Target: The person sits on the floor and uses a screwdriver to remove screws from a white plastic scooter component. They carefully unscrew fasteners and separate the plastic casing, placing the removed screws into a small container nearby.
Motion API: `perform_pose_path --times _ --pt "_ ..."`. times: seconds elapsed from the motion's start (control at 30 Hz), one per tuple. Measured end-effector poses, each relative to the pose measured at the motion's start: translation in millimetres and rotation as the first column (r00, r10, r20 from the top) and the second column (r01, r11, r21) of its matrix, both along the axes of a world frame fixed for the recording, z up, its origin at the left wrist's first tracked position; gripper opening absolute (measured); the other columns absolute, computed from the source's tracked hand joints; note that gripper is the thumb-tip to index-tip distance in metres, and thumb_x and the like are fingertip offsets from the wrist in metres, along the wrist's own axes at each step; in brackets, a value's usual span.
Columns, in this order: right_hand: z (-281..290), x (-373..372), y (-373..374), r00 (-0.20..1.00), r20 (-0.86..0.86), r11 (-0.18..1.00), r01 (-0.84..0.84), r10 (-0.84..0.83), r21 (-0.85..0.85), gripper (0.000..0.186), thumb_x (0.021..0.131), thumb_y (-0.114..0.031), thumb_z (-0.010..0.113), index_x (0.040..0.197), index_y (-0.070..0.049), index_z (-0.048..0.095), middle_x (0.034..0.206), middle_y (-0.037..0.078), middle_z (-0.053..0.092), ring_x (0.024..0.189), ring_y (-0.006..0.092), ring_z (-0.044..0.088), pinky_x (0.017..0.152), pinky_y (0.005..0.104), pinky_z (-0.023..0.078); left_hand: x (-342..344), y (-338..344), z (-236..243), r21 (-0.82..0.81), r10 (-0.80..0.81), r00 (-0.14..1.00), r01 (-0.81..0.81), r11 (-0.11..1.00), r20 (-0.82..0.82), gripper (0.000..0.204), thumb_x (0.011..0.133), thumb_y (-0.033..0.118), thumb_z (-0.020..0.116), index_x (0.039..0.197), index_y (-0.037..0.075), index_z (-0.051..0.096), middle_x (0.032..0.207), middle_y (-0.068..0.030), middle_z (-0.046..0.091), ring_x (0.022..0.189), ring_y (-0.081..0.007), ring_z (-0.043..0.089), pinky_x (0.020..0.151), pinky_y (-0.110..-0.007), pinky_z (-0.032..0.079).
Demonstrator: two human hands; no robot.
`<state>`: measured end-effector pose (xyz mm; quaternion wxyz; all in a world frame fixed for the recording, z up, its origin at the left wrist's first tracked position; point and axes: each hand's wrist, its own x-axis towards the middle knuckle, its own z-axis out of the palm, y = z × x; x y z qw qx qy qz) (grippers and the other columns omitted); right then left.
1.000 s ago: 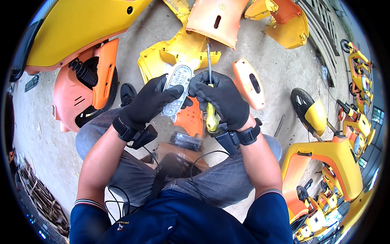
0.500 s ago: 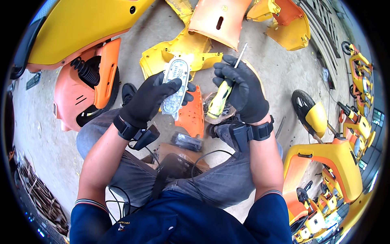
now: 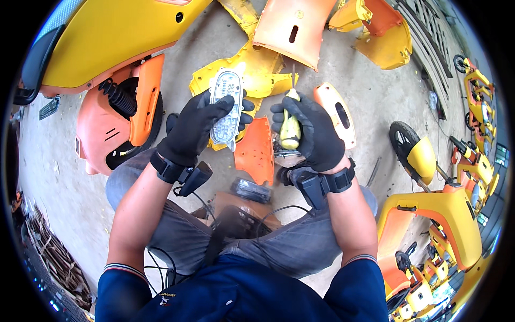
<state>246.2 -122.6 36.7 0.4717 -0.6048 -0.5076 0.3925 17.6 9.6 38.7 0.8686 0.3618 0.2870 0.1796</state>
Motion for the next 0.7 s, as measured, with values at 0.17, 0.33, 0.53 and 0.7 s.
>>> perform_pose_path --times 0.17,0.33,0.53,0.7 --pt "3 -10 -5 0.764 -0.59 0.946 0.081 -0.261 -0.314 0.034 0.102 -0.022 0.056 0.128 -0.001 0.054 0.11 0.012 0.066 0.085 0.0126 0.066 0.069 0.026 0.056 0 2 0 -0.004 0.049 0.998 -0.049 0.999 -0.025 0.033 0.098 0.012 0.054 0.126 -0.003 0.05 0.108 -0.0169 0.069 0.09 -0.025 0.072 0.077 -0.035 0.061" --pt "28 -11 5 0.849 -0.446 0.934 0.138 -0.283 -0.33 0.045 0.1 -0.022 0.058 0.139 0.0 0.049 0.108 0.009 0.065 0.079 0.0109 0.062 0.068 0.0234 0.053 -1 9 -4 0.035 0.044 0.998 -0.043 0.998 -0.04 0.031 0.099 0.01 0.053 0.126 -0.003 0.05 0.107 -0.0163 0.069 0.087 -0.0241 0.072 0.077 -0.036 0.061" --pt "40 -4 7 0.956 -0.058 0.933 0.267 -0.288 -0.242 0.046 0.088 -0.009 0.067 0.133 -0.003 0.059 0.099 0.005 0.065 0.077 0.0083 0.058 0.067 0.0241 0.051 -6 14 -3 0.052 0.152 0.988 -0.151 0.987 -0.019 0.029 0.098 0.01 0.055 0.124 -0.004 0.053 0.103 -0.0135 0.069 0.088 -0.0208 0.071 0.077 -0.032 0.059" --pt "52 9 -1 0.952 0.088 0.948 0.301 -0.293 -0.101 0.043 0.087 -0.007 0.068 0.13 -0.001 0.061 0.102 0.006 0.067 0.079 0.0082 0.06 0.071 0.0234 0.05 -14 20 -10 0.183 0.122 0.991 -0.109 0.977 -0.059 0.037 0.098 0.011 0.054 0.131 -0.005 0.049 0.115 -0.0158 0.067 0.098 -0.0223 0.069 0.085 -0.035 0.058"
